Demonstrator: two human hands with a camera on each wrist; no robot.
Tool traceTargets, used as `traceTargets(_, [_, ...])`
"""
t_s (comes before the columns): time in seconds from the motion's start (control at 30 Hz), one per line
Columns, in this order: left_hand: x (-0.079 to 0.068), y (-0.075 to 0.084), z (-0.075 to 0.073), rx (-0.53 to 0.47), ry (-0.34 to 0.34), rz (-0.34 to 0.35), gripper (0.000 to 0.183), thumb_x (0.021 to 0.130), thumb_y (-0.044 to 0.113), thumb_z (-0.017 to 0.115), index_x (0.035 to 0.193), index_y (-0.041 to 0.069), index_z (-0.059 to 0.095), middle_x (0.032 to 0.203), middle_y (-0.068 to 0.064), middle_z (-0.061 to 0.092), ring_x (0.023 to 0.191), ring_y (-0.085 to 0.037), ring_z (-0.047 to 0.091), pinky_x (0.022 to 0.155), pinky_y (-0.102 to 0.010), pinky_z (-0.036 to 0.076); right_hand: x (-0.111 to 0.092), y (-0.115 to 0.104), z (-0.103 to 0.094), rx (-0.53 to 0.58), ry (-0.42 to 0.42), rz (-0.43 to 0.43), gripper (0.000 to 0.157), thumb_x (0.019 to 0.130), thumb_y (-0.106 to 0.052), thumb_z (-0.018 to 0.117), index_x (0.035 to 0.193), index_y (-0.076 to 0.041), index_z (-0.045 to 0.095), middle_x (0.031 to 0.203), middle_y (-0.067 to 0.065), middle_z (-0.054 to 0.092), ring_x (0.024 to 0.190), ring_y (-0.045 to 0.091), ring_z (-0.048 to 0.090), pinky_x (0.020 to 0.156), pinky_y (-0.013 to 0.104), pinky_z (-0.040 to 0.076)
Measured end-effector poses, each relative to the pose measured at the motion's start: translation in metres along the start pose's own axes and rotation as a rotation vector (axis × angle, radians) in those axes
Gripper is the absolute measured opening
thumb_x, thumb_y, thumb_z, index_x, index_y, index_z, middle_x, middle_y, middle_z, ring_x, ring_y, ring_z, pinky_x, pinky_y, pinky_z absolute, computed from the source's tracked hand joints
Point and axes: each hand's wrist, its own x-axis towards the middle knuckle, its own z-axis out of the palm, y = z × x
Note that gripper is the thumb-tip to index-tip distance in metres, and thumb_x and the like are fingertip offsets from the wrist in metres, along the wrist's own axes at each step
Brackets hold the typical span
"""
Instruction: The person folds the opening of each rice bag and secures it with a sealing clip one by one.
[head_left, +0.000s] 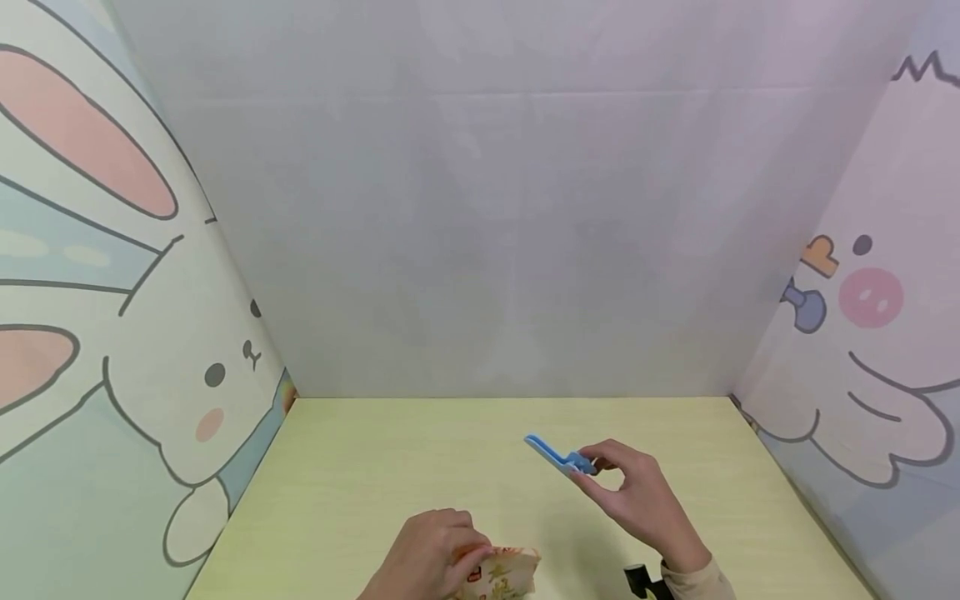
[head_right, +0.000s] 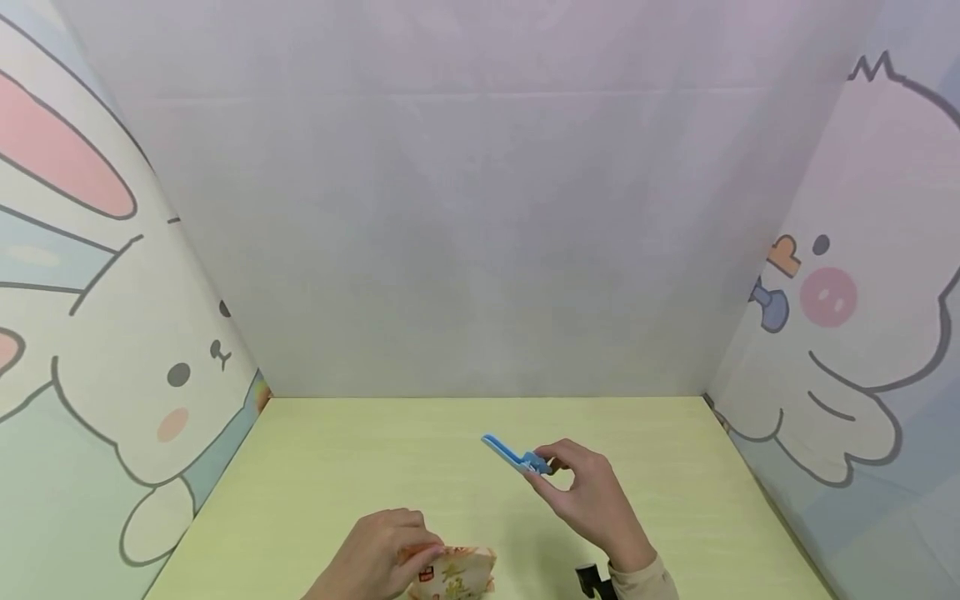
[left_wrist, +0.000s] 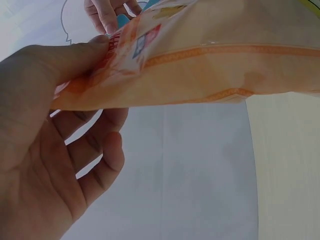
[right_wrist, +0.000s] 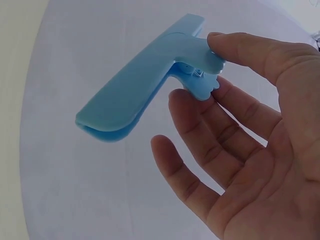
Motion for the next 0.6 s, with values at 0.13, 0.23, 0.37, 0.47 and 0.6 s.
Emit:
traceTargets(0.13, [0.0001, -0.0002, -0.0004, 0.002, -0.002, 0.001, 0.017, 0.093, 0.032, 0.069, 0.079, 0.029, 0.077, 0.066, 0.021, 0.054, 0.058, 0.014, 0.037, 0.057, 0.003, 0.023, 0.0001, -0.0014, -0.0006, -0.003, 0.001, -0.01, 0.021, 0.083, -0.034, 0.081, 0.101, -0.032, 0.072, 0.09, -0.024, 0.067, 0.078, 0.002, 0.064, 0.074, 0.027, 0.057])
traceTargets(0.23, [-0.0001, -0.0017, -0.0006, 0.003, -0.001, -0.001, 0.017, 0.093, 0.032, 0.069, 0.078, 0.029, 0.077, 0.066, 0.021, 0.055, 0.058, 0.015, 0.037, 0.057, 0.002, 0.023, 0.0004, -0.002, 0.0, -0.007, 0.004, -0.018, 0.021, 0.083, -0.033, 0.081, 0.102, -0.032, 0.072, 0.09, -0.024, 0.067, 0.078, 0.0, 0.063, 0.074, 0.027, 0.057])
traceTargets(0.37, [-0.0008, -0.0036, -0.0003, -0.014, -0.011, -0.01, 0.016, 0.093, 0.032, 0.069, 0.079, 0.029, 0.077, 0.067, 0.021, 0.056, 0.058, 0.015, 0.039, 0.056, 0.002, 0.024, 0.0005, -0.0026, 0.0013, -0.009, 0.006, -0.028, 0.022, 0.083, -0.03, 0.081, 0.102, -0.031, 0.072, 0.091, -0.024, 0.066, 0.078, -0.003, 0.062, 0.074, 0.027, 0.056])
traceTargets(0.47, [-0.001, -0.0047, 0.0001, -0.026, -0.03, -0.023, 0.016, 0.093, 0.032, 0.069, 0.08, 0.029, 0.078, 0.068, 0.021, 0.058, 0.058, 0.015, 0.04, 0.056, 0.002, 0.025, 0.0002, -0.0031, 0.0024, -0.01, 0.004, -0.03, 0.022, 0.083, -0.03, 0.081, 0.103, -0.031, 0.071, 0.091, -0.024, 0.066, 0.079, -0.004, 0.061, 0.072, 0.027, 0.055])
traceTargets(0.6, [-0.0004, -0.0058, 0.0001, -0.02, -0.057, -0.045, 0.015, 0.093, 0.032, 0.069, 0.082, 0.028, 0.078, 0.069, 0.02, 0.059, 0.058, 0.015, 0.04, 0.054, 0.001, 0.026, -0.0001, -0.0041, 0.0031, -0.012, 0.005, -0.034, 0.022, 0.083, -0.03, 0.081, 0.104, -0.033, 0.071, 0.092, -0.024, 0.067, 0.079, -0.004, 0.062, 0.071, 0.026, 0.054])
